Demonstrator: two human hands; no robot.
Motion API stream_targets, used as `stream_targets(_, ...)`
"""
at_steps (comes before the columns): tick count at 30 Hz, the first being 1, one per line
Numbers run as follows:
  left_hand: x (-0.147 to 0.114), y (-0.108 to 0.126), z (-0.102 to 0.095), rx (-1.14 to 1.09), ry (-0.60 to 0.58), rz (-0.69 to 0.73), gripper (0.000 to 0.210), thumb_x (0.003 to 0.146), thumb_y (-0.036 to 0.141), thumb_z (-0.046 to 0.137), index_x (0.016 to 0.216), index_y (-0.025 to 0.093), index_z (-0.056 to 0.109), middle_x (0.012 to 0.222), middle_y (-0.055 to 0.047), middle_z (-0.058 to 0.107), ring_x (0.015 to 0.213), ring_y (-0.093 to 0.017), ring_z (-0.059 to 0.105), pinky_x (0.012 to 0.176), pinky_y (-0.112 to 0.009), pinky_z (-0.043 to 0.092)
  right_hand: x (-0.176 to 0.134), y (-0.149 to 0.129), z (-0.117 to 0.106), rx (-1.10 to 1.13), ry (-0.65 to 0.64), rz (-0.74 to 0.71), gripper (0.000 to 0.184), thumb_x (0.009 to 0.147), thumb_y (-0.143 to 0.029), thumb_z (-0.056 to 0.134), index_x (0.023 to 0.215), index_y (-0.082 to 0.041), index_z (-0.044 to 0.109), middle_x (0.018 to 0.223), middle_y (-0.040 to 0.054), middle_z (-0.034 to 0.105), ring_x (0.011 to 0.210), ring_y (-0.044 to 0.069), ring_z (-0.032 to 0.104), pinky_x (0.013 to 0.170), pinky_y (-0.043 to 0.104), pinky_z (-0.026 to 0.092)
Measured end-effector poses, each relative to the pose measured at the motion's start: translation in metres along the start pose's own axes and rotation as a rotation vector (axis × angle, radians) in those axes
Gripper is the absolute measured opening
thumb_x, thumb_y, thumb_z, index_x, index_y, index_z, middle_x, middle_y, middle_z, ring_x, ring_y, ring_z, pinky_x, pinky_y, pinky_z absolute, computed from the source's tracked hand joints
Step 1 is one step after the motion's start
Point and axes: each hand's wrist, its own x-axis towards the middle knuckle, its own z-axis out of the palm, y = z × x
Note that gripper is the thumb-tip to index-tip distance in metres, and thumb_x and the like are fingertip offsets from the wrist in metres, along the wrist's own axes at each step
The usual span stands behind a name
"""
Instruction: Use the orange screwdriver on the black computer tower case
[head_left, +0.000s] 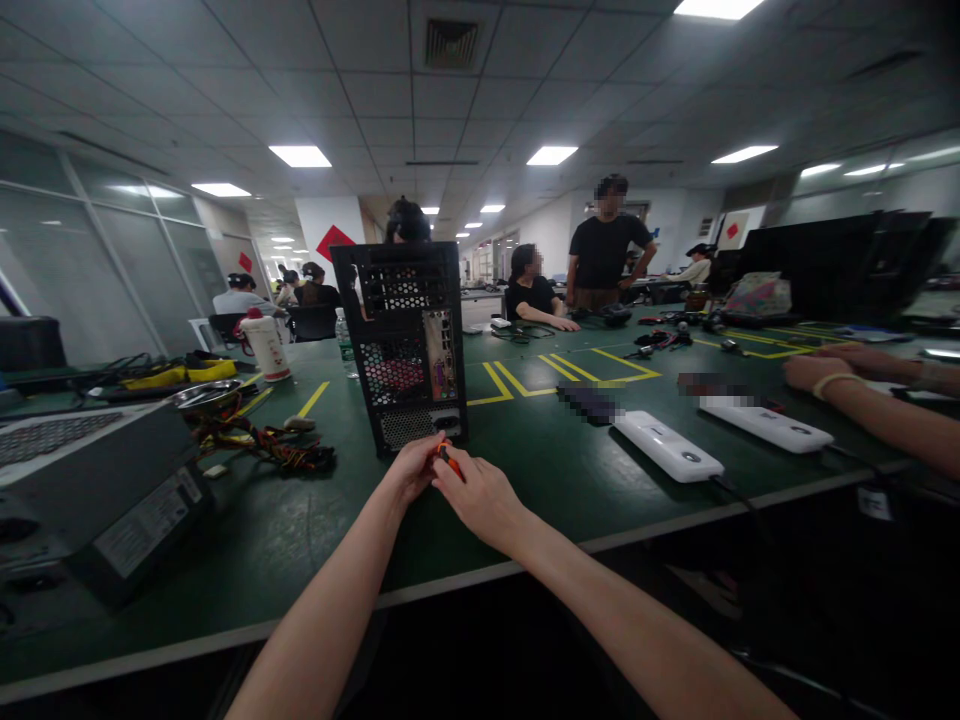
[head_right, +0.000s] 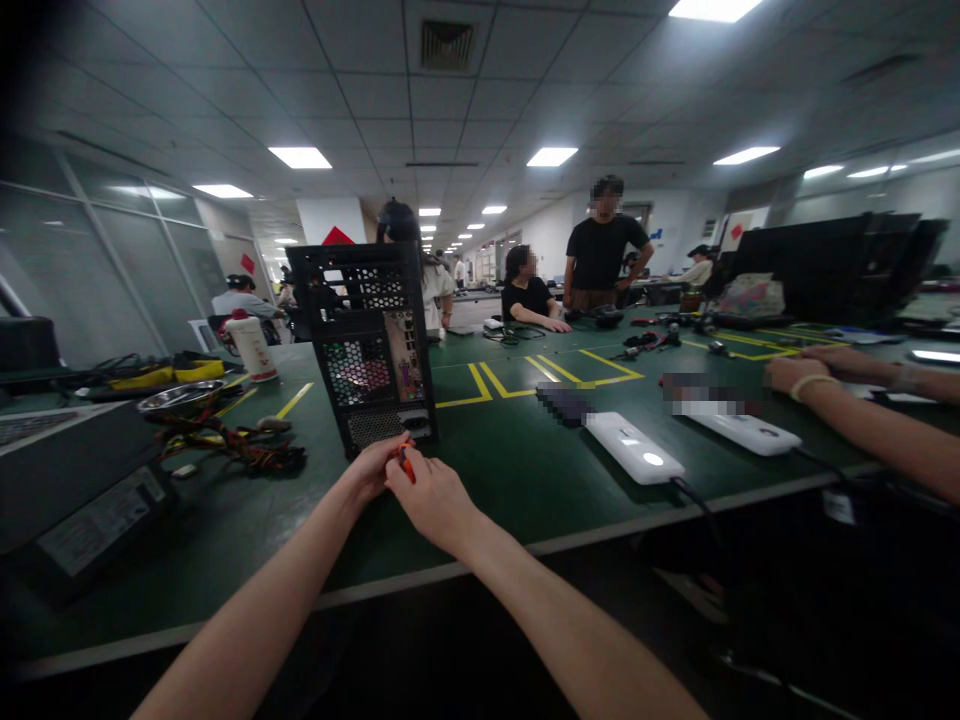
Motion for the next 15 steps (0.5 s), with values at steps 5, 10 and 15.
stream_targets(5,0.0024,-0.0010,0.0002,-0.011,-0.025,0.004,0.020,0.065,0.028,0.062,0.060,0.010,0.054,0.046,0.001,0.049,0.041,-0.007,0.047,0.040,-0.017,0.034,0.0007,-0.0015,0.0007,0.023,0.026,-0.004,0.025,0.081,-0.020,0.038,0.104,-0.012,0.044,0.103,0.0118,0.048,0.085,0.017,0.050,0.073,0.031,0.041)
stream_targets(10,0.0011,-0.0018,0.0033,-0.008,-0.006,0.027,0.021,0.069,0.029,0.057,0.064,0.009,0.055,0.049,0.000,0.050,0.041,-0.006,0.045,0.039,-0.017,0.033,0.0008,-0.0002,0.0046,-0.008,0.036,0.035,0.019,0.083,-0.017,0.035,0.099,-0.013,0.045,0.092,0.0085,0.050,0.077,0.014,0.051,0.066,0.028,0.042)
stream_targets(15,0.0027,-0.0019,0.0039,-0.020,0.050,0.059,0.009,0.073,0.013,0.047,0.074,0.010,0.055,0.053,0.000,0.051,0.040,-0.005,0.044,0.037,-0.015,0.031,0.0002,0.0028,0.0053,-0.017,0.057,0.158,0.018,0.084,-0.027,0.037,0.093,-0.014,0.045,0.084,0.0063,0.051,0.071,0.014,0.051,0.062,0.025,0.040)
